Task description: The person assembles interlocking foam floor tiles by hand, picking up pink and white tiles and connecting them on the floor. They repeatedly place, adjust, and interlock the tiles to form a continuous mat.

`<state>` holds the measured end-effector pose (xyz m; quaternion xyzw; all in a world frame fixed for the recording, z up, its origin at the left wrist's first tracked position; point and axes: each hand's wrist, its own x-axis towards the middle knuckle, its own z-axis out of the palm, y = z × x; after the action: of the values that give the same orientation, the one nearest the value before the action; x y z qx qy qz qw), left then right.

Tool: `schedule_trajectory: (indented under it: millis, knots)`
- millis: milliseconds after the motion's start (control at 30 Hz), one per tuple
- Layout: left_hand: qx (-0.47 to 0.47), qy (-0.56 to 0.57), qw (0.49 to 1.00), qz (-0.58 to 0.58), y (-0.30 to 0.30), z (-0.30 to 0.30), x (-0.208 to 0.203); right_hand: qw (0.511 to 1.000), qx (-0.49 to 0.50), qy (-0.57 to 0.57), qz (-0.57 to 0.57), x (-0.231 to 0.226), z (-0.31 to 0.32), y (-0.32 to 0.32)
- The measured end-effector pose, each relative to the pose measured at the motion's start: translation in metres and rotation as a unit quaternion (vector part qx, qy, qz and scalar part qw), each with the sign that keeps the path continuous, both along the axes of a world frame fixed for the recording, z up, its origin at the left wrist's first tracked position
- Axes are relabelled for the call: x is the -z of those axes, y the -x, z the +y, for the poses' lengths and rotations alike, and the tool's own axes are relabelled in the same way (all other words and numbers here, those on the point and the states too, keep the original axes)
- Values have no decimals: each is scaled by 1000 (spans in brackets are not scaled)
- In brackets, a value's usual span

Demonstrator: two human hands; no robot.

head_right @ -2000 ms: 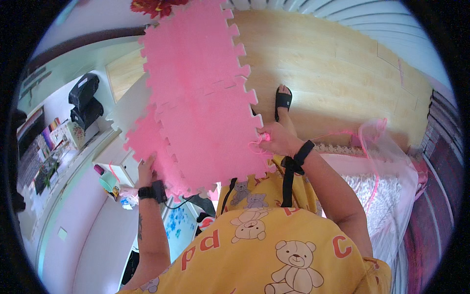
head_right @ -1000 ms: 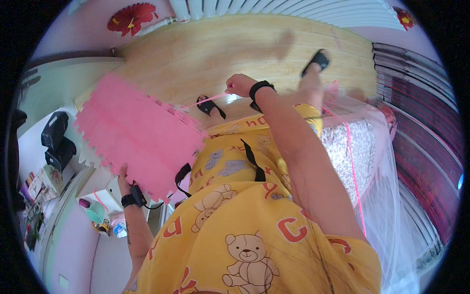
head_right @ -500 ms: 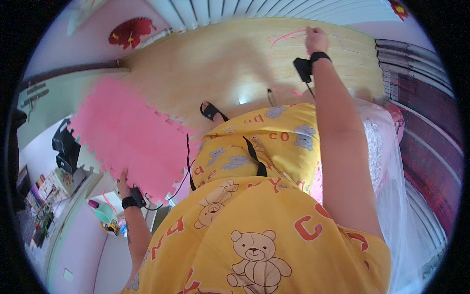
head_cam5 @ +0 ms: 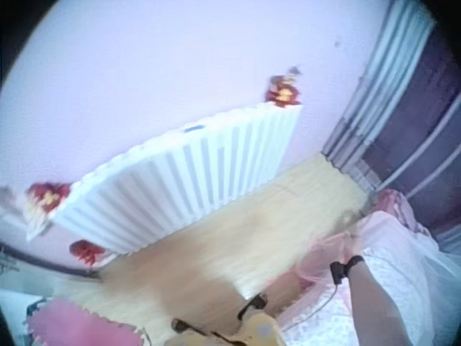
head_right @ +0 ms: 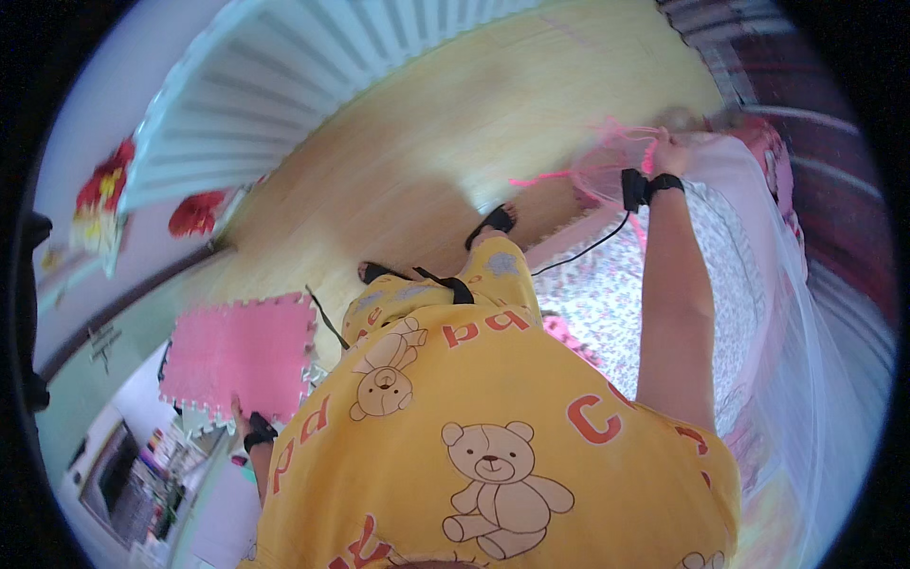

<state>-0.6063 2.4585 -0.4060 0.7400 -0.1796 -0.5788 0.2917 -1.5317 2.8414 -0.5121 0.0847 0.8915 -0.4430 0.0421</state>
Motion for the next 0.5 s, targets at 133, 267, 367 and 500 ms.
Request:
schedule_trajectory:
  millis: [133,267,367,500]
  knots:
    - [25,7,1000,-13,77,13,-16,966,40,253,-40,-41,57,42]
    - [33,16,999,-29,163,26,-33,930,6,362,-66,-108,91,104]
    - [40,16,999,-32,215,21,-34,878,-44,470,-83,-149,114,171]
    - [65,-2,997,-31,269,-11,-16,921,-78,371,-87,-223,165,264]
